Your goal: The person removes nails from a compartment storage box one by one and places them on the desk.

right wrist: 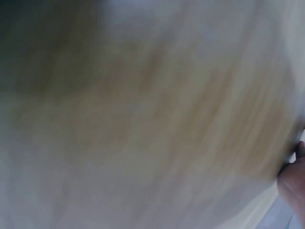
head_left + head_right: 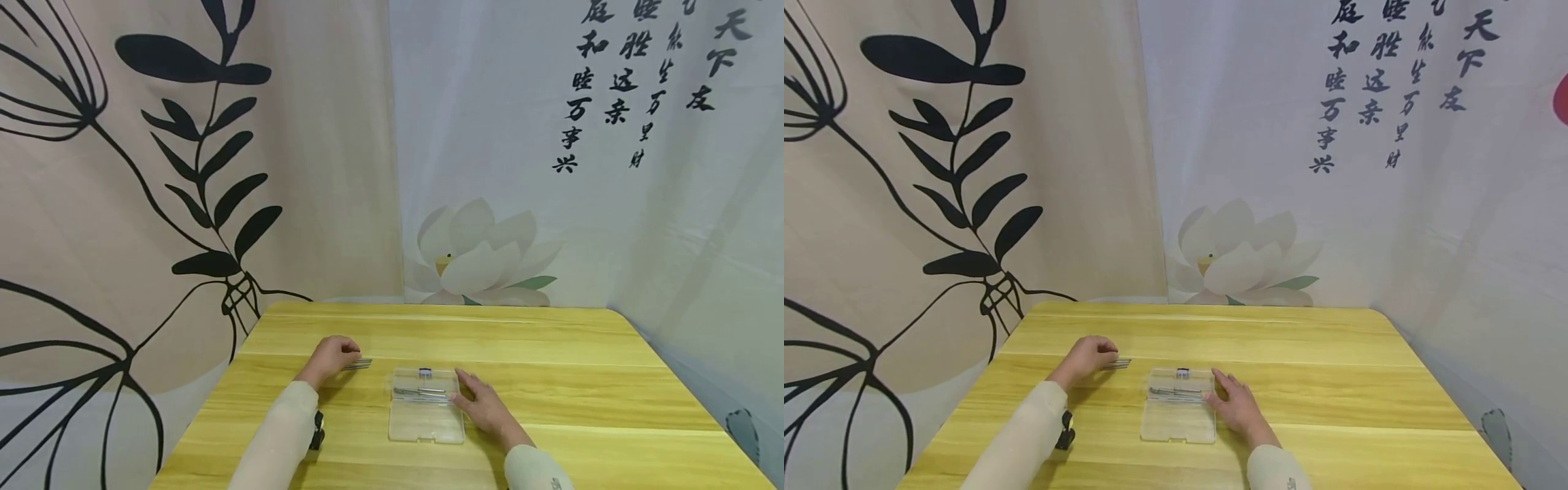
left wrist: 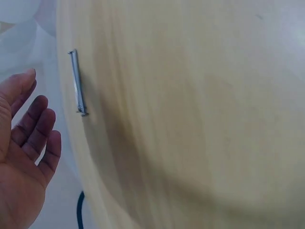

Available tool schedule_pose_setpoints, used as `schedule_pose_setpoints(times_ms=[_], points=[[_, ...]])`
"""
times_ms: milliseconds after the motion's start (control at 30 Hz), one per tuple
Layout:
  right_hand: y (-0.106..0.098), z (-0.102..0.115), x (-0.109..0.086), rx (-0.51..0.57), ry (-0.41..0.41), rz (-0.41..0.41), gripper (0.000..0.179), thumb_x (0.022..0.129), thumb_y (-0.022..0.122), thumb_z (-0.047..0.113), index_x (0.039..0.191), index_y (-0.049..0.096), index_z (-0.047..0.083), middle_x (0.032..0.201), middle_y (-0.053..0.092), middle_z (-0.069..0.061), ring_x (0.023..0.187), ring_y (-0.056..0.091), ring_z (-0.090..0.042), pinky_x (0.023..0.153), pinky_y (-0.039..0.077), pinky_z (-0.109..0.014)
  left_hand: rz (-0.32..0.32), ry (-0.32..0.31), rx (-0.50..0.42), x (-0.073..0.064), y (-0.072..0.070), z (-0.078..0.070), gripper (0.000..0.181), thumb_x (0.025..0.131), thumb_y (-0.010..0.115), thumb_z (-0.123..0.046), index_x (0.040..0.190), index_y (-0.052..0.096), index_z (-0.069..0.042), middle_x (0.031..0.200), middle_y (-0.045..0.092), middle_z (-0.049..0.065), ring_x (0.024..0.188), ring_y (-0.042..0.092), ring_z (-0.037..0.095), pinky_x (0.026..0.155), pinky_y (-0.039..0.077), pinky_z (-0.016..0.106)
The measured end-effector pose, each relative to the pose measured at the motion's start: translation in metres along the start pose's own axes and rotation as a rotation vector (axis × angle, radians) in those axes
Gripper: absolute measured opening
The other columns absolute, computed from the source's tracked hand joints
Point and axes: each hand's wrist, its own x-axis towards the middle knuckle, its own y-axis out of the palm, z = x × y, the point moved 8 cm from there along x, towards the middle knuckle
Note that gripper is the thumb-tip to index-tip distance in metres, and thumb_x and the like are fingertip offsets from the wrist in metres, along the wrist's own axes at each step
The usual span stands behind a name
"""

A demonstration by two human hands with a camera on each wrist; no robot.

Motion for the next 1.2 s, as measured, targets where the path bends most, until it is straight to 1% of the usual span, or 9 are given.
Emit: schedule_pose_setpoints(times_ms=[167, 300, 467, 533, 767, 933, 1000, 1200], points=[[0.000, 0.001, 0.000, 0.004, 0.002, 0.005, 0.062, 0.100, 0.060, 0.030, 0.153, 0.036, 0.007, 0.152, 0.039, -0.020, 0.146, 0.016, -0.045, 0.114, 0.002, -0.062, 0.020, -0.001, -0.023, 0.001, 0.001, -0.009, 0.015, 0.095, 0.069, -0.014, 0.105, 0.074, -0.005, 0.097, 0.067, -0.001, 0.089, 0.062, 0.017, 0.079, 0.053, 0.040], [0.000, 0.002, 0.000, 0.003, 0.002, 0.009, 0.063, 0.100, 0.060, 0.031, 0.153, 0.036, 0.007, 0.151, 0.040, -0.021, 0.146, 0.016, -0.045, 0.114, 0.002, -0.062, 0.038, 0.045, -0.016, 0.002, 0.004, -0.019, 0.017, 0.095, 0.069, -0.015, 0.107, 0.074, -0.004, 0.098, 0.068, 0.000, 0.089, 0.062, 0.017, 0.079, 0.053, 0.039], [0.000, 0.003, 0.000, 0.005, 0.007, 0.010, 0.063, 0.100, 0.059, 0.031, 0.153, 0.036, 0.007, 0.152, 0.039, -0.021, 0.146, 0.015, -0.045, 0.114, 0.001, -0.062, 0.066, 0.098, -0.019, 0.003, 0.011, -0.037, 0.018, 0.095, 0.069, -0.016, 0.107, 0.073, -0.004, 0.099, 0.068, 0.000, 0.090, 0.062, 0.018, 0.080, 0.053, 0.040], [0.000, 0.002, 0.000, 0.005, 0.010, 0.008, 0.062, 0.101, 0.060, 0.030, 0.153, 0.036, 0.007, 0.152, 0.039, -0.021, 0.146, 0.015, -0.045, 0.114, 0.002, -0.062, 0.080, 0.111, -0.033, 0.003, 0.015, -0.045, 0.018, 0.096, 0.068, -0.016, 0.107, 0.073, -0.004, 0.098, 0.068, 0.000, 0.091, 0.062, 0.017, 0.080, 0.052, 0.039], [0.001, 0.002, -0.001, 0.014, 0.021, 0.010, 0.062, 0.100, 0.060, 0.029, 0.153, 0.036, 0.008, 0.152, 0.038, -0.021, 0.146, 0.014, -0.045, 0.114, 0.002, -0.063, 0.133, 0.154, -0.068, 0.006, 0.031, -0.067, 0.015, 0.095, 0.069, -0.018, 0.104, 0.073, -0.006, 0.094, 0.066, -0.001, 0.085, 0.059, 0.015, 0.071, 0.051, 0.034], [0.001, 0.001, 0.000, 0.008, 0.013, 0.005, 0.062, 0.100, 0.060, 0.030, 0.153, 0.036, 0.008, 0.152, 0.039, -0.021, 0.146, 0.015, -0.045, 0.113, 0.002, -0.063, 0.155, 0.208, -0.034, 0.006, 0.041, -0.084, 0.011, 0.093, 0.071, -0.016, 0.099, 0.074, -0.007, 0.092, 0.067, -0.002, 0.082, 0.058, 0.014, 0.072, 0.050, 0.033], [0.000, 0.000, 0.000, 0.007, 0.009, 0.001, 0.062, 0.100, 0.060, 0.029, 0.153, 0.037, 0.008, 0.152, 0.040, -0.020, 0.146, 0.015, -0.045, 0.113, 0.002, -0.063, 0.168, 0.226, -0.029, 0.006, 0.045, -0.089, 0.013, 0.093, 0.072, -0.015, 0.100, 0.074, -0.005, 0.092, 0.067, -0.002, 0.083, 0.058, 0.013, 0.072, 0.051, 0.032], [0.000, -0.001, 0.001, 0.010, 0.007, -0.001, 0.063, 0.100, 0.061, 0.030, 0.153, 0.037, 0.008, 0.152, 0.039, -0.020, 0.146, 0.015, -0.045, 0.113, 0.003, -0.063, 0.227, 0.239, -0.038, 0.003, 0.060, -0.100, 0.019, 0.093, 0.072, -0.016, 0.106, 0.073, -0.002, 0.093, 0.068, -0.004, 0.085, 0.060, 0.012, 0.075, 0.051, 0.031]])
